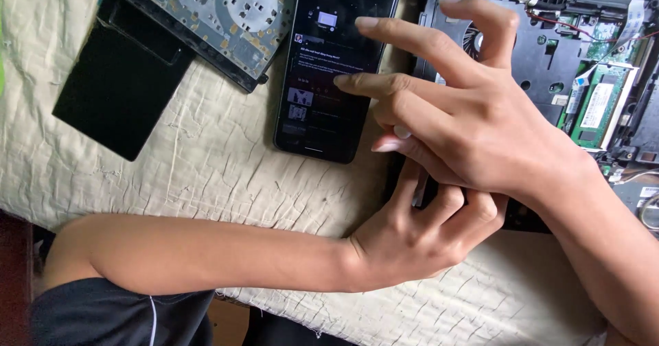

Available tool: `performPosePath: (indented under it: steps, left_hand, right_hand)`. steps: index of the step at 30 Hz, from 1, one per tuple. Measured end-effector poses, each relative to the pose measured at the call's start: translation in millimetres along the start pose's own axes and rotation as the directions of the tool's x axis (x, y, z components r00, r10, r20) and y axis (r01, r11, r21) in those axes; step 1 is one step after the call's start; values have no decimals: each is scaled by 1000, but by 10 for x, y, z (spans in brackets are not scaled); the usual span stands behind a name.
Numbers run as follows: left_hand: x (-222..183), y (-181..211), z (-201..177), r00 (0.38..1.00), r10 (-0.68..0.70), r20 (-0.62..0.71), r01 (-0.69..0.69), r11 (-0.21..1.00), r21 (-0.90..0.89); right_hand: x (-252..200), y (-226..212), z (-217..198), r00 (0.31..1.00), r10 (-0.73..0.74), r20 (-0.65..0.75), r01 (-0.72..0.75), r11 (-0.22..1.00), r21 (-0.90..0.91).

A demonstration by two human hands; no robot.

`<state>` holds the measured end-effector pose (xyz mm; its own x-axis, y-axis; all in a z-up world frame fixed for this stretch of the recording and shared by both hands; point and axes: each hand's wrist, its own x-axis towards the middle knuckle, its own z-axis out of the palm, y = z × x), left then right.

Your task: Adjusting and seating internal laptop cables and components using a small tool while following a video guide on a smartphone.

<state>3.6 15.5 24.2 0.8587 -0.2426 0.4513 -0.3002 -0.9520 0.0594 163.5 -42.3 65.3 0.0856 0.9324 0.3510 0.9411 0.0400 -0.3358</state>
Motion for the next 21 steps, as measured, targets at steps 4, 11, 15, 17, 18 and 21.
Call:
performPosePath:
  steps: [4, 11, 15, 17, 18, 21]
  left_hand:
    - [6, -10, 24, 999, -19, -41, 20, 1000, 12]
    - [-10, -6, 24, 999, -10, -41, 11, 999, 30]
    - [-14, -4, 22, 1000, 1, -30, 0, 999, 43]
    - [-11, -2, 15, 1000, -2, -23, 3, 999, 50]
    - [-7, -2, 12, 1000, -5, -19, 6, 998, 57]
    - [-13, 4, 17, 1000, -10, -21, 11, 999, 45]
  right_hand:
    - [22, 3, 36, 999, -21, 37, 25, 994, -105]
    - [32, -8, 23, 999, -19, 50, 25, 991, -131]
    - [13, 6, -28, 999, -26, 39, 31, 993, -114]
    - [13, 10, -19, 999, -17, 39, 21, 994, -105]
    - [16, 14, -15, 999, -8, 40, 12, 995, -97]
    - [20, 4, -14, 999, -19, 47, 24, 995, -102]
